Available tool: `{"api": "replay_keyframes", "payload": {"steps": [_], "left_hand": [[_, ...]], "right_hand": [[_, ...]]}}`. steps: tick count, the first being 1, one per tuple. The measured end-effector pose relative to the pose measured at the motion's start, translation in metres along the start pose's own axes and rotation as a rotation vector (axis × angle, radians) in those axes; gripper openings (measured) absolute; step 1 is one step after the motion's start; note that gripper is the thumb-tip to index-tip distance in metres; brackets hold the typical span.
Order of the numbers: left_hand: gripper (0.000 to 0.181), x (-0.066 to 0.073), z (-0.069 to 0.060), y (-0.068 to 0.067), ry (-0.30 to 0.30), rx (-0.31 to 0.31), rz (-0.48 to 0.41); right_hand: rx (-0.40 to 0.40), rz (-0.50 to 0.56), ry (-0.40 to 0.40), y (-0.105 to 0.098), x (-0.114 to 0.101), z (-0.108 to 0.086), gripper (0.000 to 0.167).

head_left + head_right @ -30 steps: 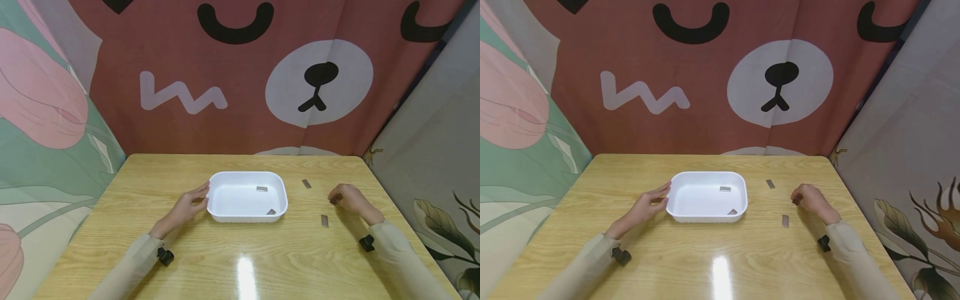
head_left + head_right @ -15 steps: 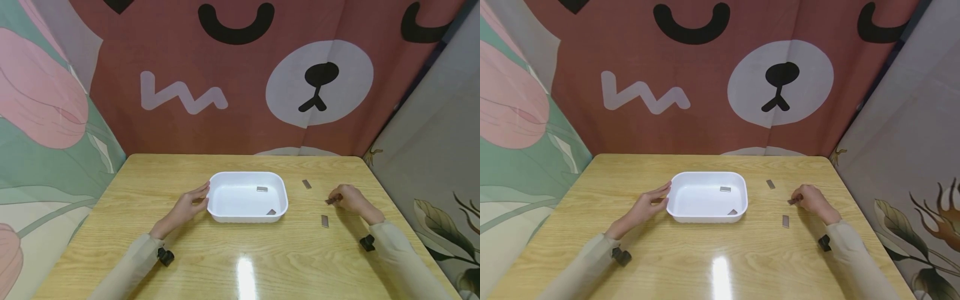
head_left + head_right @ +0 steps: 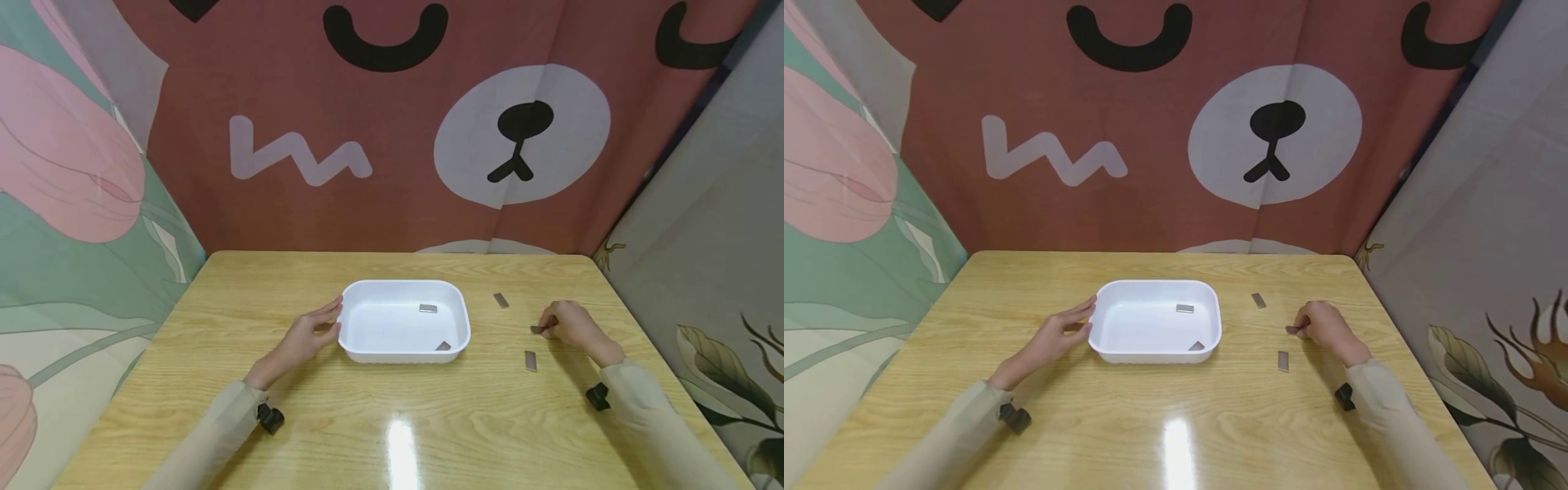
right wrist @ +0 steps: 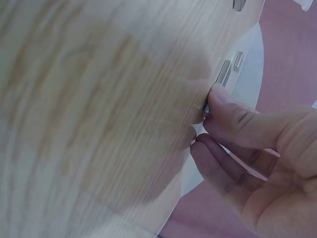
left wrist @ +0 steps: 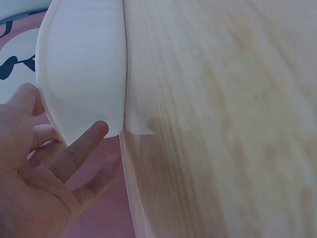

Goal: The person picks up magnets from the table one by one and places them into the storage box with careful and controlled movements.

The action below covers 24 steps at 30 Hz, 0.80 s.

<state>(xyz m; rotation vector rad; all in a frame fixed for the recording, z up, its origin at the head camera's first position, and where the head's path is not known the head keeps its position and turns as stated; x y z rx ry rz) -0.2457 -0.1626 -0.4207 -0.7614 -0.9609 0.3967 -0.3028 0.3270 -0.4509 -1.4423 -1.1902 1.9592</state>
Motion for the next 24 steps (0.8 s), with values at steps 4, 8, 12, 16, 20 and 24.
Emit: {"api": "replay_keyframes", "payload": {"steps": [4,8,12,16,20,24], "left_hand": [[0.041,-0.0001,-0.0001,-0.0001,-0.005,-0.003,-0.008],[0.042,-0.0006,-0.0001,0.0002,-0.020,-0.016,-0.019],[0.042,-0.0010,0.0001,0.0005,-0.026,-0.024,-0.027],[0.042,-0.0001,0.0003,0.0003,-0.017,-0.020,-0.032],[0.042,0.0013,0.0005,0.0001,0.001,-0.009,-0.033],[0.041,0.0018,0.0011,-0.0001,0.021,0.002,-0.020]], "right_hand": [[0.010,-0.002,0.014,0.0002,-0.0002,0.0004,0.015],[0.013,0.010,0.028,0.0002,-0.0002,0.0002,0.015],[0.016,0.010,0.028,0.0003,-0.0009,0.0000,0.015],[0.025,0.005,0.023,0.0006,-0.0012,-0.0006,0.016],[0.038,0.001,0.025,0.0003,-0.0015,-0.0015,0.016],[0.058,0.009,0.028,-0.0008,-0.0019,-0.0027,0.016]]}}
Point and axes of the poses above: each hand's wrist, its own z-axis towards the middle knuckle, its own y-axis out of the palm, x = y × z, the point moved 5 cm from there along z, towards the middle knuckle, and after that the axes turned 15 degrees about z, right-handed, at the moved point
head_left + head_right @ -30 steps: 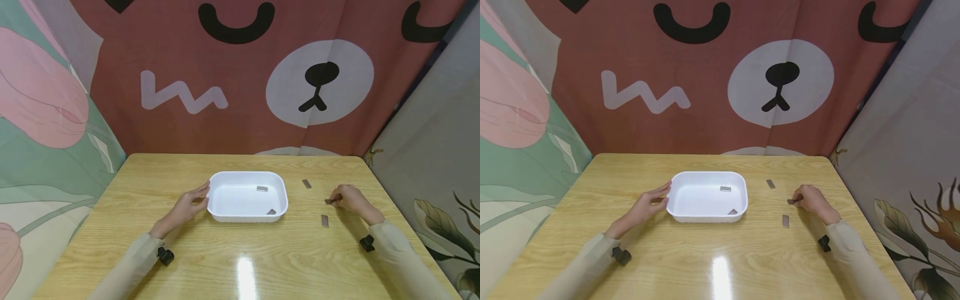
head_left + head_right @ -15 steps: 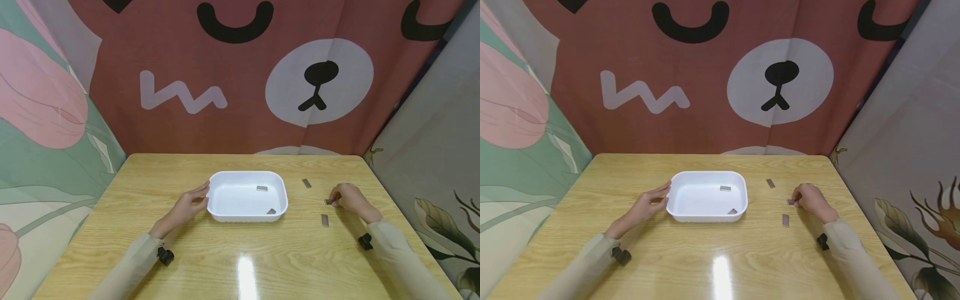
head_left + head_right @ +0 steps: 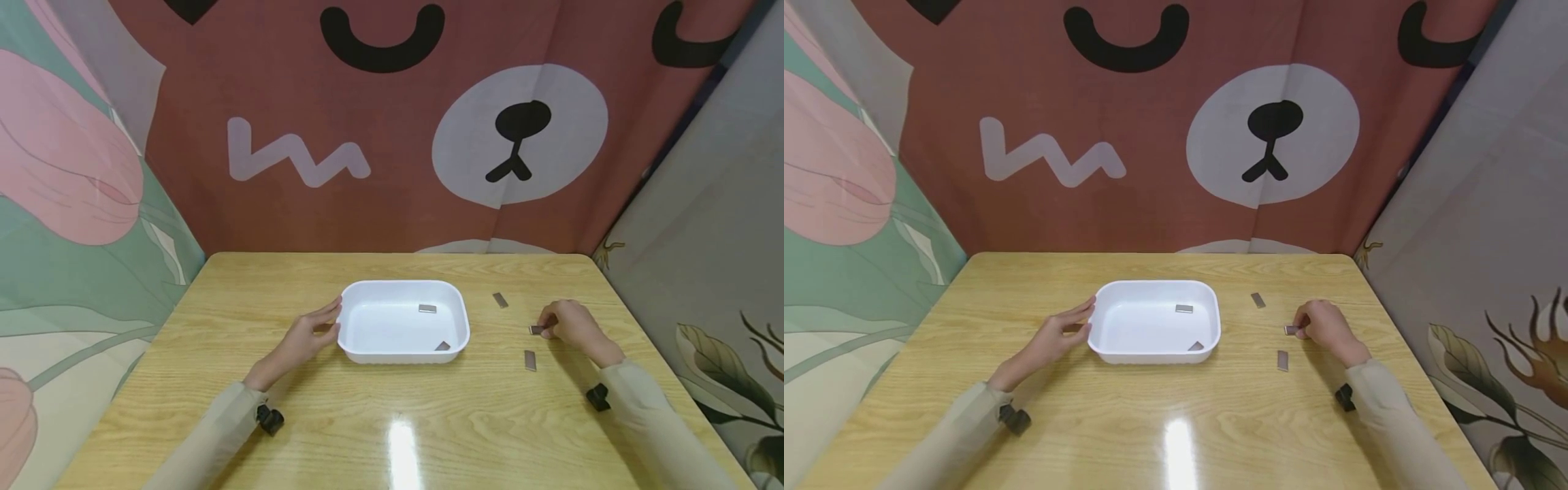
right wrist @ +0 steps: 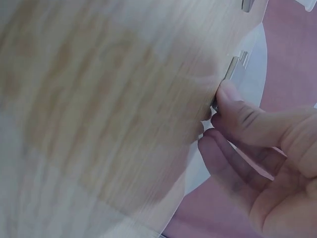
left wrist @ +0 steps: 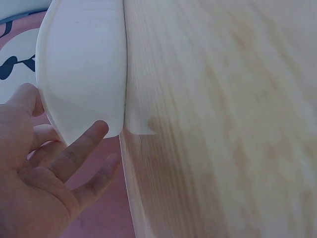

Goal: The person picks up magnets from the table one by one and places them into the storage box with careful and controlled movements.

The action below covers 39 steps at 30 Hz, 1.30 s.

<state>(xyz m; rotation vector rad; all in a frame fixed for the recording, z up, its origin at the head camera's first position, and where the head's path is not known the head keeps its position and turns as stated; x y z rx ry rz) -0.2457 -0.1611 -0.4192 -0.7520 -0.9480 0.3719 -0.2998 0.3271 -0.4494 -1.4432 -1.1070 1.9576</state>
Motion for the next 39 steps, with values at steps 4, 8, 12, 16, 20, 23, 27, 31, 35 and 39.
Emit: {"api": "replay_keyframes", "payload": {"steps": [4,8,12,16,20,23,27,31,35,39], "left_hand": [[0.041,-0.001,0.000,0.000,0.006,0.001,0.006],[0.041,0.000,0.000,-0.001,0.008,-0.001,0.003],[0.041,0.000,-0.001,0.000,0.008,-0.004,-0.003],[0.041,-0.001,-0.001,0.000,0.001,-0.008,-0.006],[0.040,-0.001,0.000,0.000,-0.006,-0.009,-0.009],[0.040,-0.002,0.000,0.000,-0.007,-0.008,-0.003],[0.041,-0.021,0.000,0.009,-0.011,-0.001,0.000],[0.043,-0.036,0.000,0.015,-0.012,0.001,-0.007],[0.043,-0.038,0.000,0.015,-0.014,-0.005,-0.007],[0.044,-0.037,0.000,0.015,-0.022,-0.007,-0.006]], "right_hand": [[0.016,0.014,0.007,-0.001,0.001,-0.001,0.016],[0.023,0.018,0.007,-0.001,0.002,-0.002,0.016],[0.019,0.028,0.004,-0.001,0.003,-0.002,0.017],[0.015,0.039,-0.010,-0.002,0.003,-0.002,0.017],[0.010,0.056,-0.030,-0.002,0.001,-0.001,0.017],[0.008,0.065,-0.037,-0.002,0.000,0.000,0.017],[0.013,0.069,-0.034,-0.001,-0.001,0.001,0.016],[0.014,0.081,-0.018,-0.001,-0.002,0.000,0.015],[0.013,0.092,-0.005,-0.002,-0.001,0.000,0.013],[0.006,0.111,0.008,-0.002,0.000,0.000,0.011]]}}
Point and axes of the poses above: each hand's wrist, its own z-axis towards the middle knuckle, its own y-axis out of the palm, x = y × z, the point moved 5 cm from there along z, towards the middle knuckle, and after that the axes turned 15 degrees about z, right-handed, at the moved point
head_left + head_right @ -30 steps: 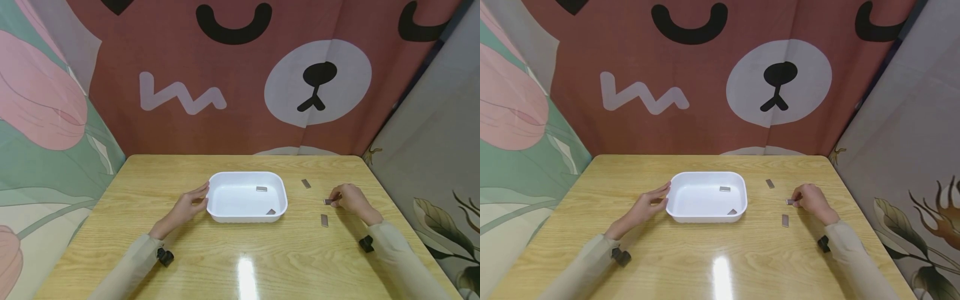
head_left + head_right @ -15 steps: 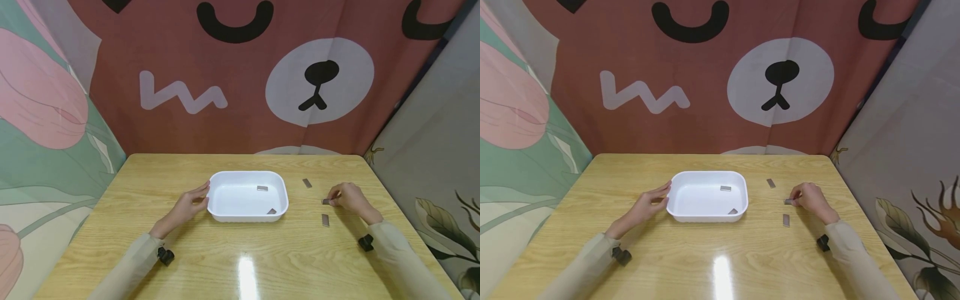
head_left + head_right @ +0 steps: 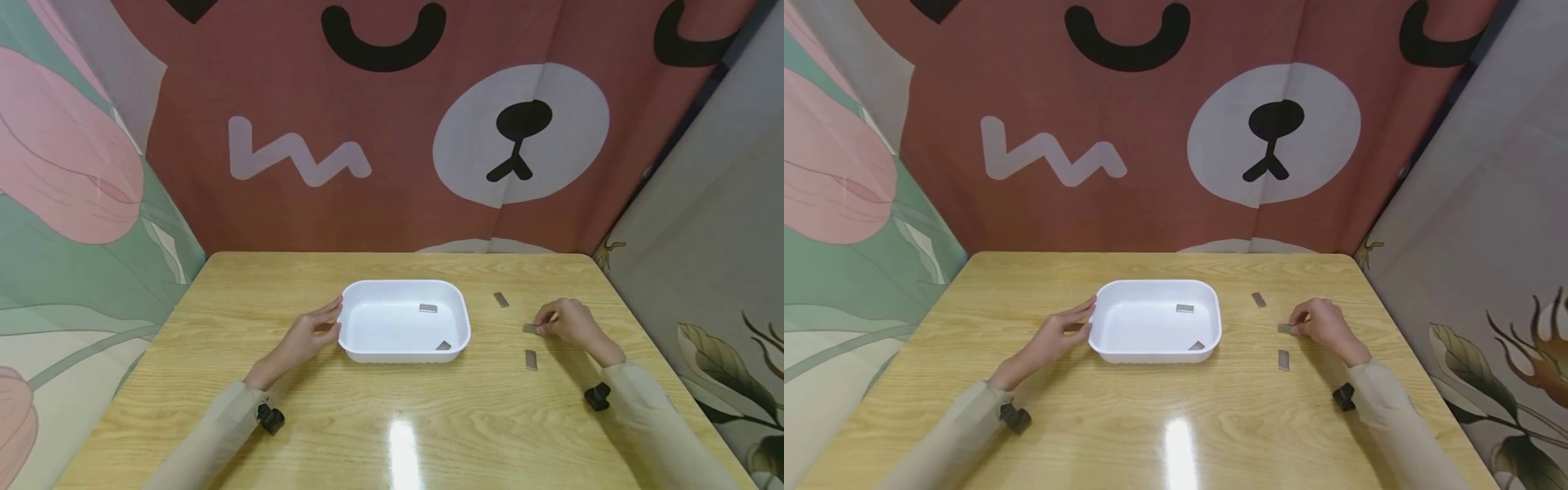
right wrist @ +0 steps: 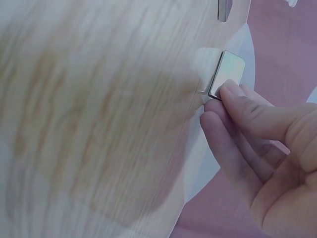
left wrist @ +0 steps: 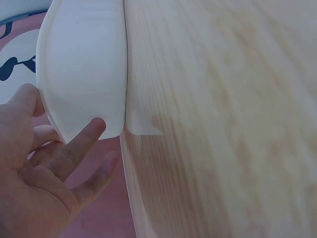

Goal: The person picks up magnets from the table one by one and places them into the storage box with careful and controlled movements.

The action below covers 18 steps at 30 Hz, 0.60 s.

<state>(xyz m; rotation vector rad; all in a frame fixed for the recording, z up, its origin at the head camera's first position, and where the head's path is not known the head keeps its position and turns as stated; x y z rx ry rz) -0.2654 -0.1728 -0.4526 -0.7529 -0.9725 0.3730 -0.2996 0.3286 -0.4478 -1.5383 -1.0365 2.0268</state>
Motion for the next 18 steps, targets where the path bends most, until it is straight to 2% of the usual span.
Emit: {"api": "replay_keyframes", "payload": {"steps": [5,13,18], "left_hand": [[0.043,0.002,0.000,0.000,0.008,0.014,0.013],[0.041,0.034,0.000,-0.014,-0.001,-0.008,0.003],[0.041,0.037,-0.001,-0.016,-0.002,-0.014,0.009]], "right_hand": [[-0.012,0.044,0.006,0.000,0.001,0.001,0.008],[-0.013,0.066,-0.040,-0.002,-0.007,0.002,0.008],[-0.013,0.058,-0.044,-0.001,-0.011,0.002,0.008]]}}
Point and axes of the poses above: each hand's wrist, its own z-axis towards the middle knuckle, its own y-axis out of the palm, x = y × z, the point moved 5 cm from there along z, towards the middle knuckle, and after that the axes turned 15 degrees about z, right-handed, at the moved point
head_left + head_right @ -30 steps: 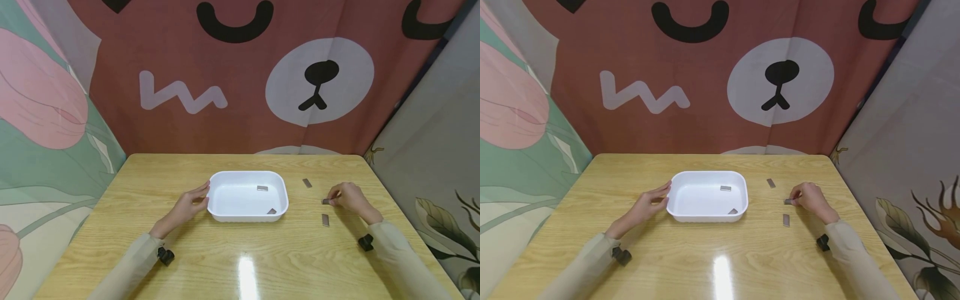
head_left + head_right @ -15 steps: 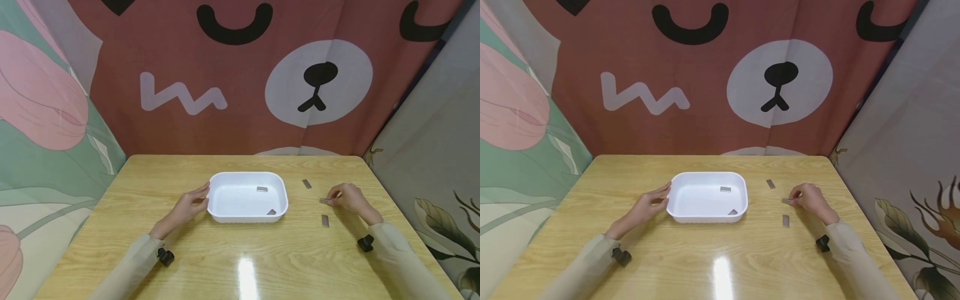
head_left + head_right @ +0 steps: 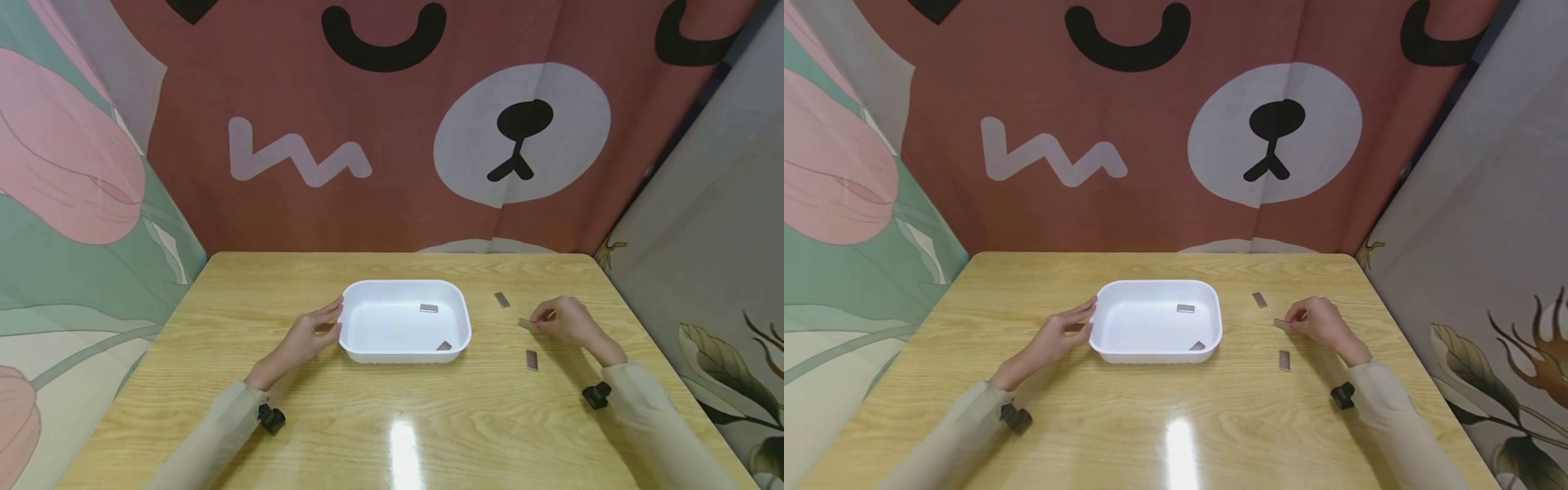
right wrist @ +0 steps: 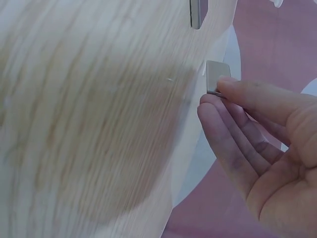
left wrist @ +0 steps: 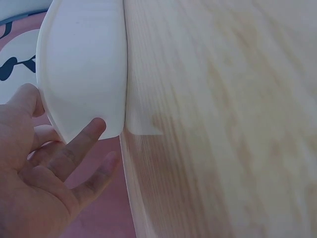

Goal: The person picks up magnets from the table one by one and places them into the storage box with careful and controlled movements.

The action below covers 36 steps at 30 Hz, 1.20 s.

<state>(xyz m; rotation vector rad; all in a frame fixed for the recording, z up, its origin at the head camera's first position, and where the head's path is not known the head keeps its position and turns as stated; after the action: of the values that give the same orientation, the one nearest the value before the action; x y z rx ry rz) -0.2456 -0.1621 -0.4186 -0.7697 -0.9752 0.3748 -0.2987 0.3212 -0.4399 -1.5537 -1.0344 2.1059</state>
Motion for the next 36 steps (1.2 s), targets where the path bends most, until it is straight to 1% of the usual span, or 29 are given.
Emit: {"api": "replay_keyframes", "payload": {"steps": [6,9,13,16,18,22,26,27,30,33,36], "left_hand": [[0.041,-0.002,-0.001,0.001,-0.007,-0.003,0.006],[0.041,-0.013,0.000,0.007,-0.006,0.006,0.001],[0.043,-0.032,0.001,0.015,-0.005,0.014,-0.004],[0.044,-0.038,0.001,0.017,-0.008,0.009,-0.011],[0.044,-0.039,0.001,0.017,-0.005,0.010,-0.014],[0.044,-0.038,0.001,0.017,-0.003,0.007,-0.021],[0.043,-0.036,0.000,0.018,0.000,0.010,-0.003],[0.043,-0.033,0.000,0.017,-0.006,0.008,0.001],[0.041,-0.017,0.000,0.010,-0.004,0.007,0.003],[0.041,-0.001,0.000,0.002,-0.014,-0.005,-0.009],[0.041,0.001,0.000,0.001,-0.013,-0.007,-0.014]], "right_hand": [[0.015,-0.006,0.013,0.001,-0.004,0.001,0.011],[0.016,-0.011,0.002,0.001,-0.006,0.001,0.011],[0.022,-0.013,-0.011,0.001,-0.010,0.002,0.008],[0.025,-0.003,-0.005,0.000,-0.011,0.003,0.007],[0.026,0.006,0.000,0.000,-0.012,0.003,0.007],[0.025,0.030,0.009,0.001,-0.014,0.004,0.008],[0.039,0.031,0.009,0.001,-0.016,0.004,0.010],[0.042,0.029,0.005,0.001,-0.017,0.005,0.010],[0.046,0.029,-0.004,0.000,-0.017,0.006,0.012],[0.046,0.033,-0.018,0.000,-0.018,0.008,0.012],[0.057,0.037,-0.026,0.000,-0.020,0.009,0.013]]}}
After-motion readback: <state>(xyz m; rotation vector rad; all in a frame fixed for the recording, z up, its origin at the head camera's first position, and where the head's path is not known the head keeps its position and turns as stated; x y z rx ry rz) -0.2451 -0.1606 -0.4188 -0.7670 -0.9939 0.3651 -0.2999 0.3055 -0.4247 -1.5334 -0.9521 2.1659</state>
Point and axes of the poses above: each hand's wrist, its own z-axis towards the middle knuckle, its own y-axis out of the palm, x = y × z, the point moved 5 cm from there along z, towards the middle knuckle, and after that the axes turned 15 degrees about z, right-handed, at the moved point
